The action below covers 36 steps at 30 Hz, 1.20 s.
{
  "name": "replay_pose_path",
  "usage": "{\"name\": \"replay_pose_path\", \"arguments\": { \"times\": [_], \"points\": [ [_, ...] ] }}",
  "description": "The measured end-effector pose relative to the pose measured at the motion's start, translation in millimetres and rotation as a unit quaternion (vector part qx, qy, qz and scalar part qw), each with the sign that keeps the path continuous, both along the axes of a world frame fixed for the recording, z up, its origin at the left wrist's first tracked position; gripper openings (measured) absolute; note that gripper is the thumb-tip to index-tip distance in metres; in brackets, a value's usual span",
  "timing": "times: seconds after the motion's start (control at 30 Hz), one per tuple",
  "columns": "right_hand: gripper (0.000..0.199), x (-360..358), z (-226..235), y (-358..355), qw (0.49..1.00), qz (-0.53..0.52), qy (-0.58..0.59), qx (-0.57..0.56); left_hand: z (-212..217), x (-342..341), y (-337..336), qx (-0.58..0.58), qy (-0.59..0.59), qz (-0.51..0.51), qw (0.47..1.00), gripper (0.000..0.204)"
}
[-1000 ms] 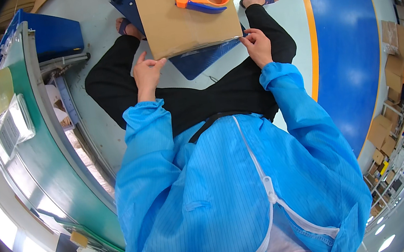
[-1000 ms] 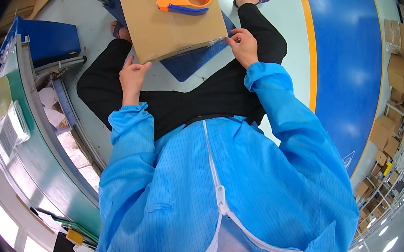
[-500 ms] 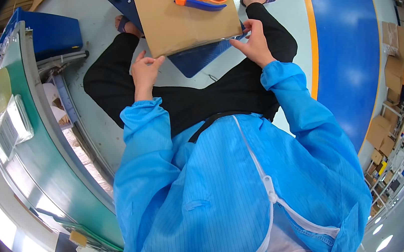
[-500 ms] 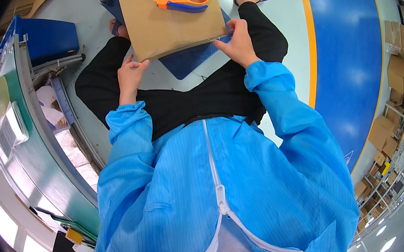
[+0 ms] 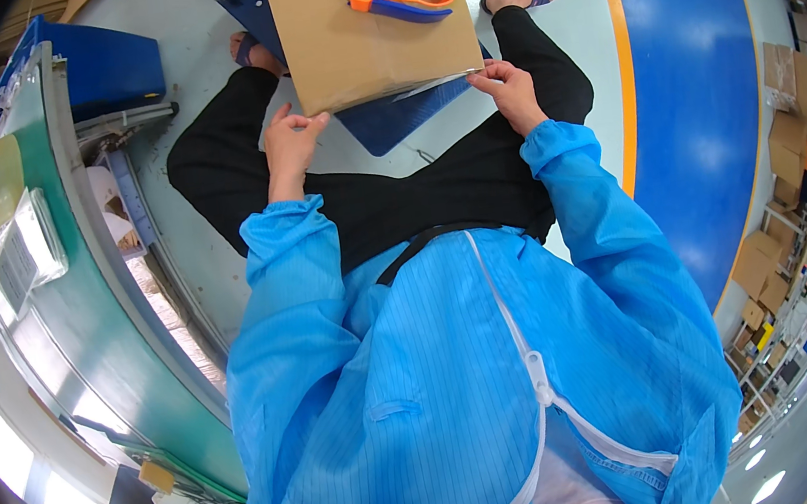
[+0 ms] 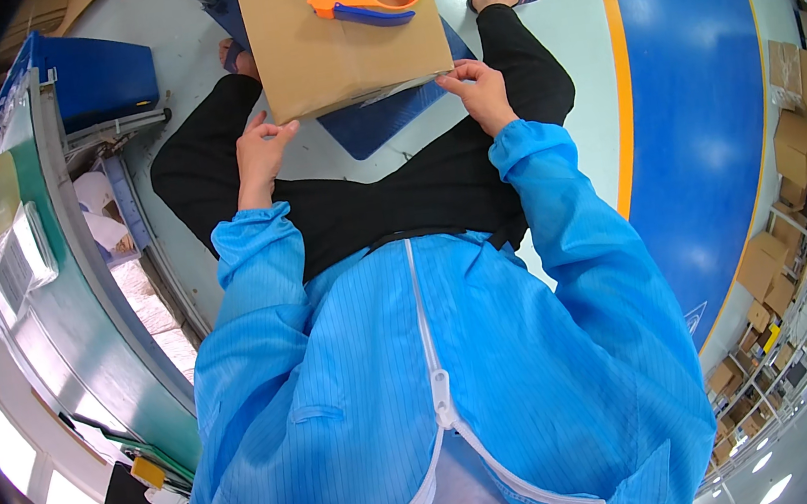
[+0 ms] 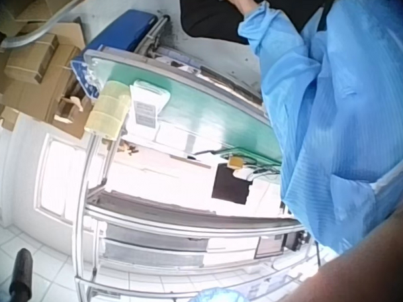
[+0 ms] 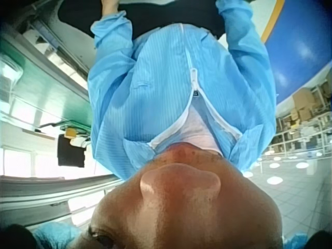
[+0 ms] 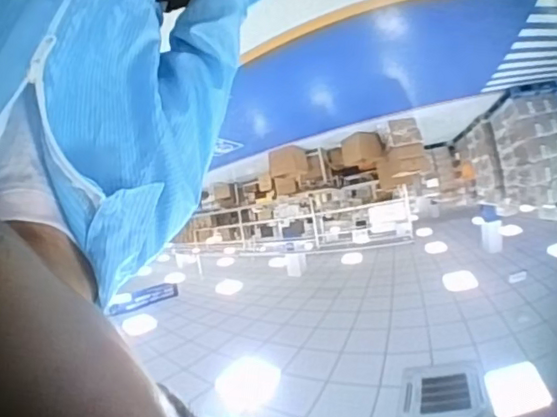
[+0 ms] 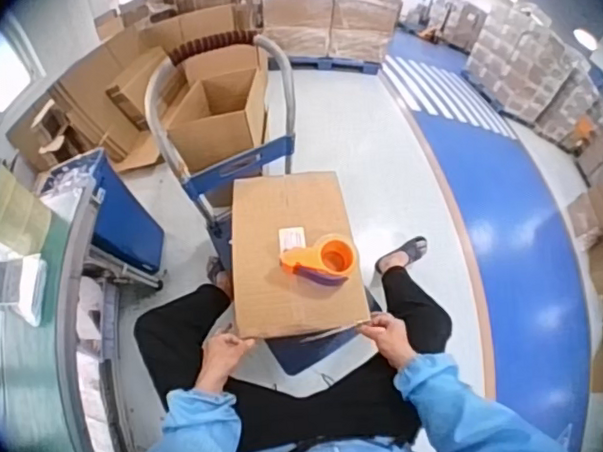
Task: The person assembles a flat cardboard box into a rigid container, then seals it with adhesive tape using a tape dispenser.
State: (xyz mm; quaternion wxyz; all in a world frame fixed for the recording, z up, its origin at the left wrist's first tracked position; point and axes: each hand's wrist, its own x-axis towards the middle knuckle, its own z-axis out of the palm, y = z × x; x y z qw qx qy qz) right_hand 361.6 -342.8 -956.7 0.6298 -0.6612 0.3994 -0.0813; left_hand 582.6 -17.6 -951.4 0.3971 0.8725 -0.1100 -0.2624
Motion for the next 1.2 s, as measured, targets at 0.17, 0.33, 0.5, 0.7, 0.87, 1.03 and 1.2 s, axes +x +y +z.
{"name": "replay_pose_path", "arguments": {
  "times": [0.17,0.33,0.5,0.7,0.87,1.03,1.2],
  "points": [
    [0.019,0,1,2,0.995,0.008,0.002,-0.099,5,-2,-5,0.023,0.003,0.007,1.000,0.028],
    [0.019,5,1,9,0.992,-0.007,-0.010,-0.126,5,-5,-4,0.021,-0.052,0.016,0.998,0.029],
    [0.018,6,-5,11,0.990,-0.032,-0.040,-0.129,6,-9,-8,0.025,-0.094,0.017,0.995,0.027],
    [0.019,8,-10,14,0.986,-0.044,-0.055,-0.153,9,-15,-13,0.025,-0.107,0.037,0.993,0.026],
    [0.018,10,-13,19,0.989,-0.097,-0.062,-0.096,1,-19,-15,-0.009,-0.092,0.061,0.994,0.027],
    [0.014,7,-6,18,0.994,-0.093,-0.054,0.007,-16,-21,-8,-0.035,-0.002,0.101,0.994,0.028],
    [0.023,8,-3,18,0.988,-0.093,-0.037,0.118,-20,-18,-6,-0.085,0.072,0.116,0.987,0.029]
  ]
}}
